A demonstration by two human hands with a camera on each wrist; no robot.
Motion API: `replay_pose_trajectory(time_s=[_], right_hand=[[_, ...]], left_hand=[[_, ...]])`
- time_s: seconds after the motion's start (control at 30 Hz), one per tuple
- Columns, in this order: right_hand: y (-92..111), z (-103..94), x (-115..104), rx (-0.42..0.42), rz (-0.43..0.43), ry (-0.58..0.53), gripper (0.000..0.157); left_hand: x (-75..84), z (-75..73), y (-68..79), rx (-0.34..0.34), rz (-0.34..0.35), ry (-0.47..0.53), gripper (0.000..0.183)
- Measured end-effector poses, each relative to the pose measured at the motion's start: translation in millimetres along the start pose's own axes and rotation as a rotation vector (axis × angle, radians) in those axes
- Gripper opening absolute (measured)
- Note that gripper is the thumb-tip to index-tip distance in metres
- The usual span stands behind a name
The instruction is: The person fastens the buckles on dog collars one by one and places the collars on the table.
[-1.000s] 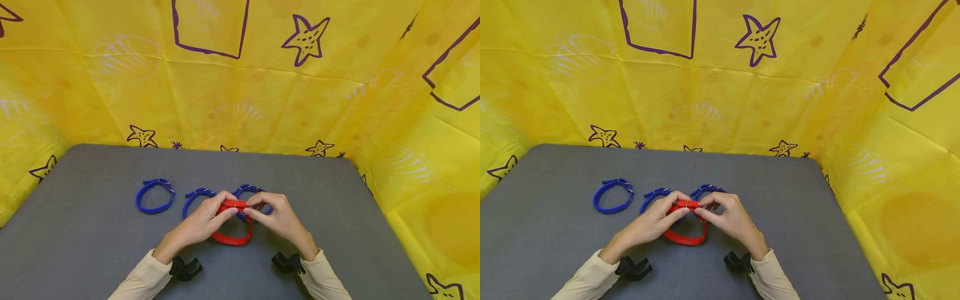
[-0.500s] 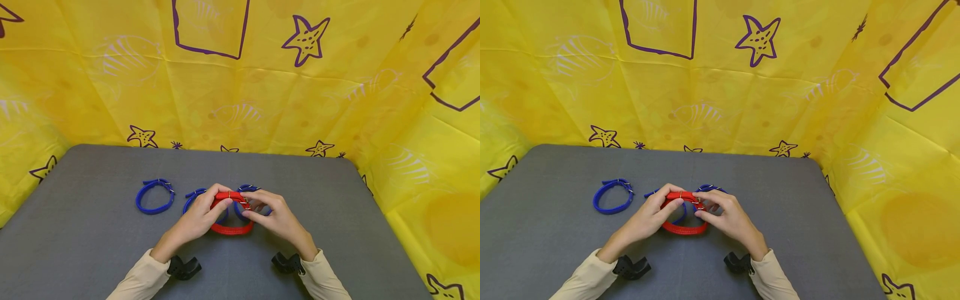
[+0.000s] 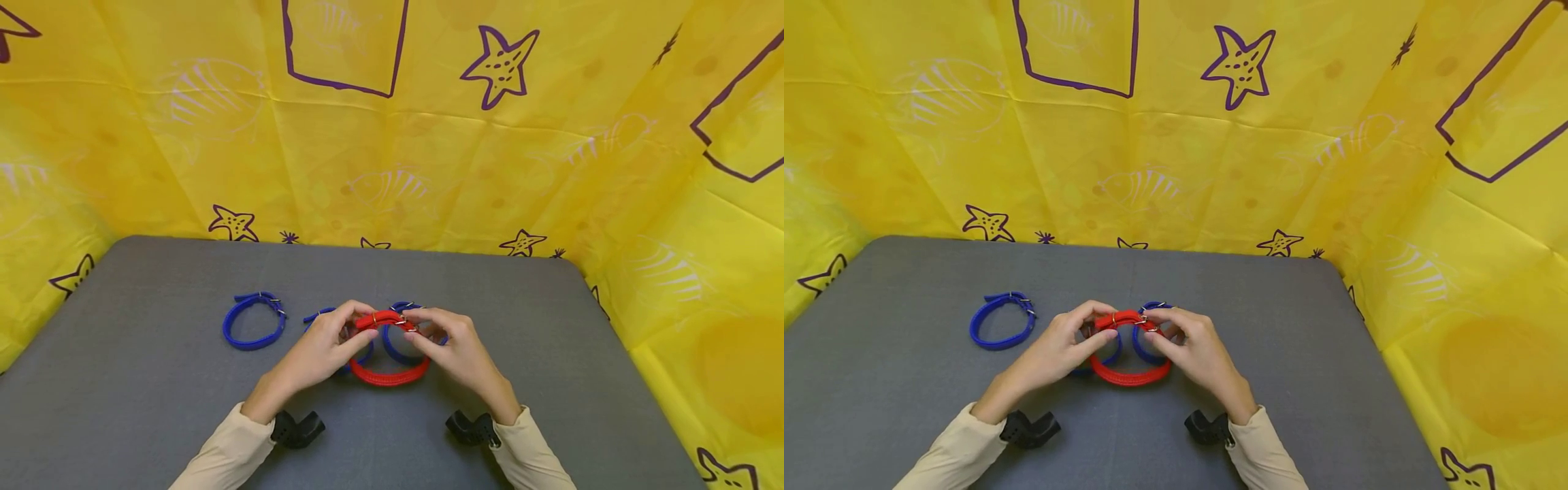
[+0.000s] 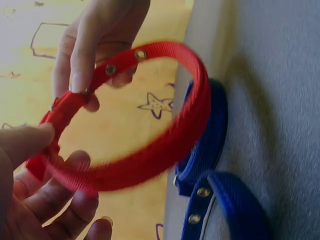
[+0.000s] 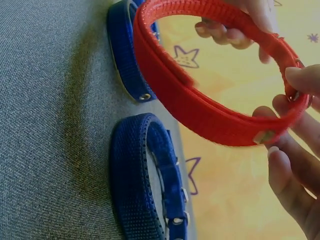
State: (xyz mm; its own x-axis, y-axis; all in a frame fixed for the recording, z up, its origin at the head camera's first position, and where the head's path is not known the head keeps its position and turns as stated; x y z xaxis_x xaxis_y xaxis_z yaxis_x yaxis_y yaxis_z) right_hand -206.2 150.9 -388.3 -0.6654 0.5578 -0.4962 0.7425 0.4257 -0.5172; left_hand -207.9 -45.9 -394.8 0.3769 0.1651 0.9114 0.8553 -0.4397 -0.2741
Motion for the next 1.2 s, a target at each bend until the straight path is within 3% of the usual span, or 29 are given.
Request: replay_pose_trajectory(time_s=[0.17,0.33,0.47,0.67,1.2], right_hand=[[0.0,0.8,2.0,-0.004,0.052,0.001,0.026],[-0.4,6.0,8.1,-0.062,0.136,-0.001,0.024],[-0.5,8.7,13.0,-0.102,0.175,-0.002,0.028],[-2.7,5.9,18.8,-0.093,0.205,-0.031,0.036],[-36.8,28.6,53.6,-0.157,0.320,-0.196,0.051]], left_hand=[[-2.3,-3.0,-0.4,0.001,-0.013,-0.022,0.022],[-4.6,-3.0,-2.1,0.015,-0.021,-0.014,0.013],[-8.6,-9.7,-2.6,0.075,-0.057,0.001,0.012],[-17.4,-25.0,-6.4,0.181,-0.149,0.066,0.014],[-48.9,-56.9,-42.6,0.231,-0.262,0.092,0.033]])
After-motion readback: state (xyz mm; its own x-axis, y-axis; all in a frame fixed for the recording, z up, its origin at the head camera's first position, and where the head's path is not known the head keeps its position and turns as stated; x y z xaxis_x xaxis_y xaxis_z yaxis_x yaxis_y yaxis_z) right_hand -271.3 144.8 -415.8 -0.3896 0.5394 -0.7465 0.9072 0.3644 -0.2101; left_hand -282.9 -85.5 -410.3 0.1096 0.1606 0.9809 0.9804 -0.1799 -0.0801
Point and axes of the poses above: each hand's wrist, its own y-axis away from the middle knuckle, its own z-axis out of the palm, x = y × z, the point moved 6 cm from there along -y, towards the middle knuckle, and after that the axes turned 14 degrees about y, right-handed, at the moved point
